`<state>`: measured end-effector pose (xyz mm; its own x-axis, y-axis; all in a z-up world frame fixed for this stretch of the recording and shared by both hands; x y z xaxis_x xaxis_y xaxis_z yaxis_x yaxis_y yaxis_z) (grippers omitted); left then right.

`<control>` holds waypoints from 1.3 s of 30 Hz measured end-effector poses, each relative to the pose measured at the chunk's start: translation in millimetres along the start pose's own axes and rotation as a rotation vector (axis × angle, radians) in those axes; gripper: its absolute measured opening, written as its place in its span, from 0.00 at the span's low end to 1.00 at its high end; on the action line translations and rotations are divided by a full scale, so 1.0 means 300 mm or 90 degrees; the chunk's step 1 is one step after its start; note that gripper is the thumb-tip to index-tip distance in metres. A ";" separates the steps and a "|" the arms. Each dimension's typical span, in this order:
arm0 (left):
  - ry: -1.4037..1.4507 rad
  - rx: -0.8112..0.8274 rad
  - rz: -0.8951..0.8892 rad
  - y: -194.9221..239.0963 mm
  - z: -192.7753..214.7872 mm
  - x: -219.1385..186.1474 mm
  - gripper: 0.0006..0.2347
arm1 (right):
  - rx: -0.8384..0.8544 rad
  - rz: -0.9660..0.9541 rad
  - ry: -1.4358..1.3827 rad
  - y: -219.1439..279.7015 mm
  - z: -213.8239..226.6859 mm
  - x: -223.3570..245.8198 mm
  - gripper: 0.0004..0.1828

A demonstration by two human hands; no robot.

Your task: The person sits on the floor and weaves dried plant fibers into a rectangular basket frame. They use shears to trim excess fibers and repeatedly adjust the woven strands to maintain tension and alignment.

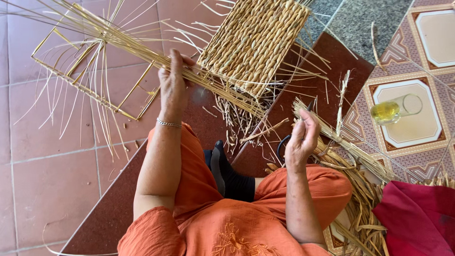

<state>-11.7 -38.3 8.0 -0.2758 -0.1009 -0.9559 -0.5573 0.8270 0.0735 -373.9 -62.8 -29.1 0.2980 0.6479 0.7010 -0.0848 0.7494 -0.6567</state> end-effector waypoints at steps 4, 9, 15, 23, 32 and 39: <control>-0.031 0.121 0.033 0.051 -0.138 0.058 0.21 | 0.100 0.415 0.279 -0.070 -0.080 0.189 0.28; -0.027 0.234 0.105 0.097 -0.282 0.097 0.22 | 0.354 0.060 -0.010 -0.009 -0.144 0.108 0.23; -0.071 0.434 0.219 0.182 -0.415 0.118 0.15 | 0.245 -0.082 -0.077 0.056 -0.111 -0.026 0.17; -0.144 0.358 0.210 0.159 -0.432 0.178 0.12 | 0.184 -0.188 -0.082 -0.037 0.092 -0.082 0.29; 0.192 0.390 0.242 0.098 -0.407 0.239 0.08 | 0.070 -0.259 -0.363 -0.009 0.221 -0.054 0.33; 0.220 0.392 0.278 0.104 -0.423 0.248 0.07 | -0.022 -0.260 -0.392 0.059 0.196 -0.104 0.07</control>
<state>-149.0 -90.3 -24.6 -0.6487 0.2187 -0.7289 0.1571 0.9757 0.1529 -440.7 -61.7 -46.3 -0.2895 0.2858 0.9135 -0.0478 0.9489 -0.3120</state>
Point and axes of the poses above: each hand's wrist, its own y-axis away from the middle knuckle, its own z-axis out of the back of the hand, x = y × z, the point moved 3 cm from there along -y, towards the middle knuckle, and after that the axes turned 13 degrees about z, right-handed, at the moved point
